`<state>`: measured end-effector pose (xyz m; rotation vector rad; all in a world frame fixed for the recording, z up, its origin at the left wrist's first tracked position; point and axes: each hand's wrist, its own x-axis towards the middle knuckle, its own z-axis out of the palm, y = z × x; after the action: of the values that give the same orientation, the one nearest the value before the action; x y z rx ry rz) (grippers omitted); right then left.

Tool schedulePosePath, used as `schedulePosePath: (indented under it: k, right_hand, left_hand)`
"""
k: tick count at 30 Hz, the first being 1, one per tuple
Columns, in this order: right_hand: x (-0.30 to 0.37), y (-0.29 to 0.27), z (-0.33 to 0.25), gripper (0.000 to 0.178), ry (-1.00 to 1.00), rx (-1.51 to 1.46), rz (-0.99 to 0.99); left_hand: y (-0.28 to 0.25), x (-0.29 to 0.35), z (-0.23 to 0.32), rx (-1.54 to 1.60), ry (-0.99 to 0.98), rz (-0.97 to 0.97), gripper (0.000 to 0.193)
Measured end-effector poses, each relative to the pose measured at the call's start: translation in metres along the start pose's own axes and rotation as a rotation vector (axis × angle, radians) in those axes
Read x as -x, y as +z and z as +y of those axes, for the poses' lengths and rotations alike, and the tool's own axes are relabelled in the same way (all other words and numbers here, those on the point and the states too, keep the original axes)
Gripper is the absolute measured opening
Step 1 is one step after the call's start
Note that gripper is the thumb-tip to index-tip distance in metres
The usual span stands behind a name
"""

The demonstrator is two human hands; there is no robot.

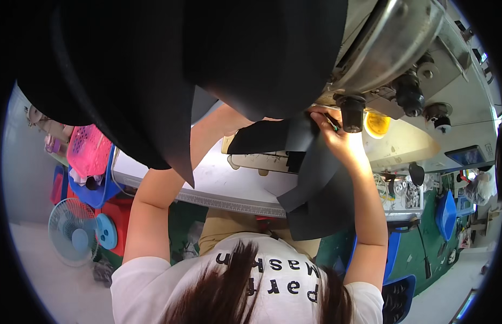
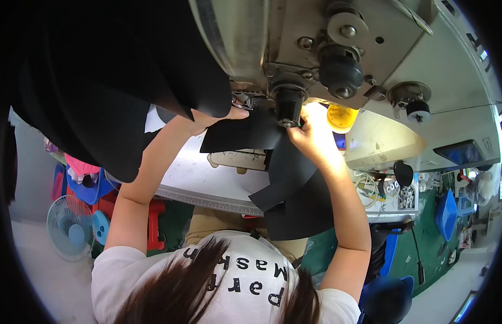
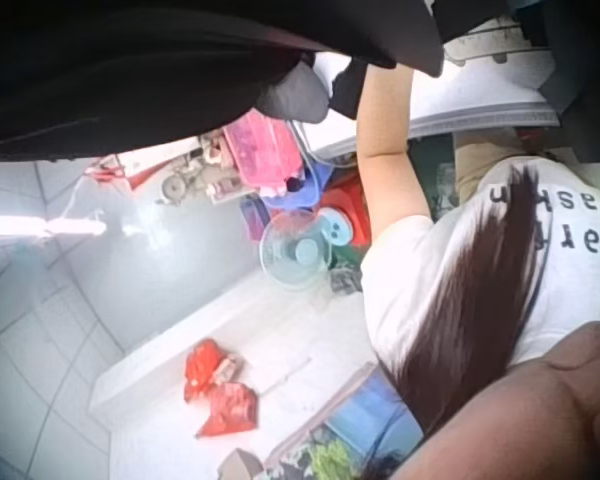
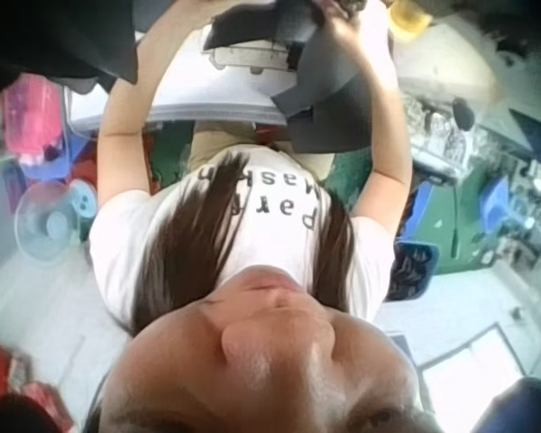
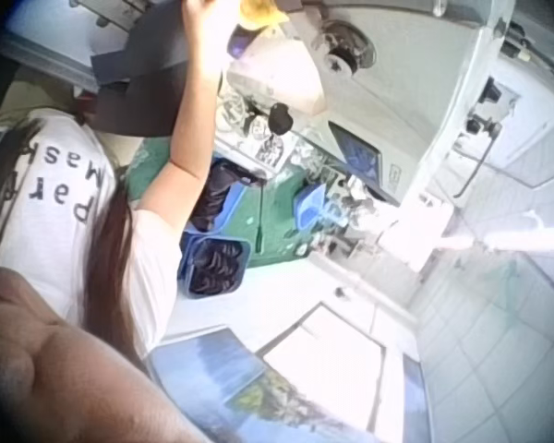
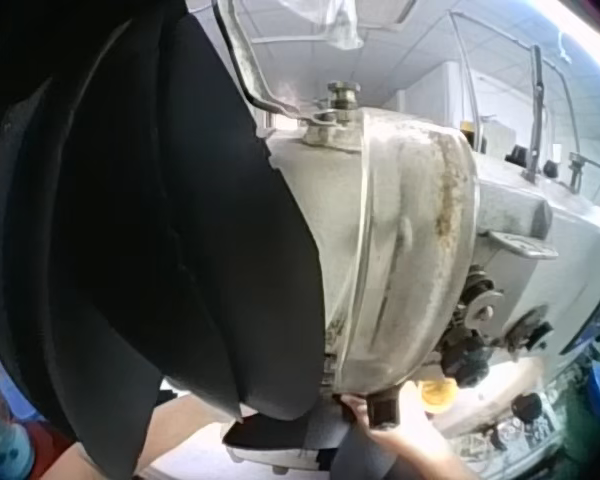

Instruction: Stitch pieces of black leather or synthetic fabric using an industrial sewing machine to assemble shoe uppers.

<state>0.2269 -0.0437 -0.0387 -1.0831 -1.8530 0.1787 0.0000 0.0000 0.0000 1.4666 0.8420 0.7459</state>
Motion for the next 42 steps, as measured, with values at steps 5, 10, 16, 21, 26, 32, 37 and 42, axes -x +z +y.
schedulePosePath:
  k: [5, 10, 16, 21, 26, 32, 37, 42]
  right_hand:
    - [-0.005, -0.004, 0.004, 0.014, 0.102, 0.172, -0.114]
    - [-0.011, 0.005, -0.005, 0.011, 0.009, 0.05, -0.01]
    - [-0.012, 0.006, -0.007, 0.013, -0.107, 0.025, 0.088]
    - [-0.011, 0.005, -0.005, 0.02, -0.154, 0.012, 0.091]
    - [-0.013, 0.007, -0.006, 0.024, -0.165, 0.011, 0.074]
    - [-0.011, 0.004, -0.005, 0.014, -0.191, 0.112, 0.008]
    - [-0.006, 0.007, 0.016, 0.014, -0.069, 0.22, -0.043]
    - [0.002, 0.011, 0.007, 0.019, -0.06, 0.258, -0.01]
  left_hand:
    - [-0.002, -0.007, 0.002, -0.083, 0.055, 0.005, 0.051]
    - [0.0, 0.004, 0.022, -0.203, -0.053, 0.029, 0.037]
    - [0.001, -0.003, 0.012, -0.305, -0.074, 0.053, 0.034]
    - [-0.001, -0.008, -0.007, -0.027, 0.028, 0.107, 0.032]
    - [-0.009, -0.008, -0.009, -0.073, -0.03, 0.075, 0.031]
    - [-0.02, -0.014, -0.028, -0.06, -0.035, 0.081, 0.03]
    - [-0.024, -0.026, -0.049, -0.046, -0.029, 0.056, 0.029]
    - [-0.022, -0.026, -0.04, -0.046, -0.02, 0.047, 0.029]
